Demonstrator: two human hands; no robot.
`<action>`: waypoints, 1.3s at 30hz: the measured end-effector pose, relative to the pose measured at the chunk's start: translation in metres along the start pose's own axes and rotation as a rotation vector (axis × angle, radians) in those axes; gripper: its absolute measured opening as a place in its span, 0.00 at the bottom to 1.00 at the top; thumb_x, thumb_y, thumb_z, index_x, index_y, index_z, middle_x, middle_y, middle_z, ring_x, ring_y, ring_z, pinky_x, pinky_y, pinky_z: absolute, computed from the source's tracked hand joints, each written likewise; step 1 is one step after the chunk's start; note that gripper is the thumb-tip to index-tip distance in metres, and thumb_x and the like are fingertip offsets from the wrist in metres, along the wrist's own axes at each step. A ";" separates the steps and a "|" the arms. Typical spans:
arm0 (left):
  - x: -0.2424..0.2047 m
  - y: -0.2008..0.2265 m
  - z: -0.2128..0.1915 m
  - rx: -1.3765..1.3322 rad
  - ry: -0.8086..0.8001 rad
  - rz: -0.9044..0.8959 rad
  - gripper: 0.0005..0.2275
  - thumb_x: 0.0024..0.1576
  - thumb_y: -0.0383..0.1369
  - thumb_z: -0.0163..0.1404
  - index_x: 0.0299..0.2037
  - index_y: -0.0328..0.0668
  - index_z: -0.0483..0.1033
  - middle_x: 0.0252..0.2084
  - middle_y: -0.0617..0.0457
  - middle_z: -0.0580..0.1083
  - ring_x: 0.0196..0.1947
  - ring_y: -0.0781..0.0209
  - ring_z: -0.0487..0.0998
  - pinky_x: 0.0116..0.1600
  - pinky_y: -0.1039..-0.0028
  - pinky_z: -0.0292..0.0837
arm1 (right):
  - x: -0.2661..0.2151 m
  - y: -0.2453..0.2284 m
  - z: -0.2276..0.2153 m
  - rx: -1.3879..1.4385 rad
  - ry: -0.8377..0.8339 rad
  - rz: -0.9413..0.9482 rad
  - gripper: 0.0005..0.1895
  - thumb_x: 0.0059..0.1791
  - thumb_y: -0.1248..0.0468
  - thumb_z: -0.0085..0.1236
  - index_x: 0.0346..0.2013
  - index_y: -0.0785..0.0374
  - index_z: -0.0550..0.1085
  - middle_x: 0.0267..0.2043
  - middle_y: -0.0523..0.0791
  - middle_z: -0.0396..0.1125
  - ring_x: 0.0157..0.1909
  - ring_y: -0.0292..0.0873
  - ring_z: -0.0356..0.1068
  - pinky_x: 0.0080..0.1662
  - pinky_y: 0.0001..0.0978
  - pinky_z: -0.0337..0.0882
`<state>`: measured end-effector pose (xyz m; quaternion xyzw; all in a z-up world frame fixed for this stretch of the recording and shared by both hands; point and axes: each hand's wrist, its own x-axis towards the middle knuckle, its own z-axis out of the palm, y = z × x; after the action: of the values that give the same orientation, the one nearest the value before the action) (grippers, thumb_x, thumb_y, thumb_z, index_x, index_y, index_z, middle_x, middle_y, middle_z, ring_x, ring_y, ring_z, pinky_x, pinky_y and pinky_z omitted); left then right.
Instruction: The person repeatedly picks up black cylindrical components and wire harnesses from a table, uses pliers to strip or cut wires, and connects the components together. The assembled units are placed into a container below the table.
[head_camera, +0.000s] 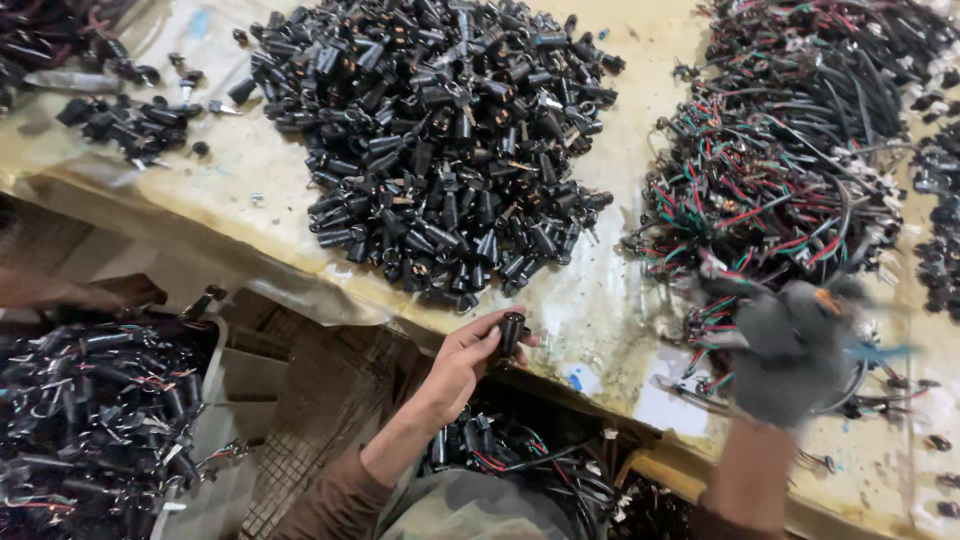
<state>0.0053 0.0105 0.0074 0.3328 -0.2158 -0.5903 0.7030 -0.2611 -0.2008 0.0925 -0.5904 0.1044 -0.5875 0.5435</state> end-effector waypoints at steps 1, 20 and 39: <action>0.000 0.003 0.001 -0.005 0.002 -0.003 0.19 0.67 0.34 0.41 0.65 0.32 0.67 0.49 0.46 0.79 0.42 0.61 0.78 0.54 0.71 0.71 | -0.001 -0.014 0.007 0.440 0.099 0.125 0.05 0.61 0.65 0.54 0.51 0.61 0.71 0.29 0.41 0.63 0.25 0.33 0.62 0.31 0.25 0.60; -0.005 -0.040 0.068 0.303 -0.400 -0.005 0.08 0.63 0.34 0.55 0.45 0.36 0.80 0.43 0.54 0.80 0.46 0.67 0.80 0.54 0.74 0.75 | -0.076 0.057 0.053 -1.531 -0.572 0.431 0.29 0.36 0.65 0.64 0.52 0.47 0.73 0.40 0.48 0.72 0.42 0.55 0.75 0.41 0.49 0.72; -0.004 -0.066 0.019 0.586 -0.420 -0.151 0.20 0.65 0.48 0.50 0.58 0.42 0.76 0.52 0.52 0.77 0.53 0.67 0.75 0.61 0.68 0.71 | -0.040 0.053 0.041 -1.515 -0.617 0.373 0.21 0.37 0.67 0.63 0.44 0.51 0.78 0.47 0.51 0.68 0.44 0.56 0.73 0.43 0.46 0.73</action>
<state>-0.0542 0.0050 -0.0269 0.4065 -0.4902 -0.6093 0.4725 -0.2124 -0.1699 0.0404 -0.9031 0.4132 -0.0709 0.0924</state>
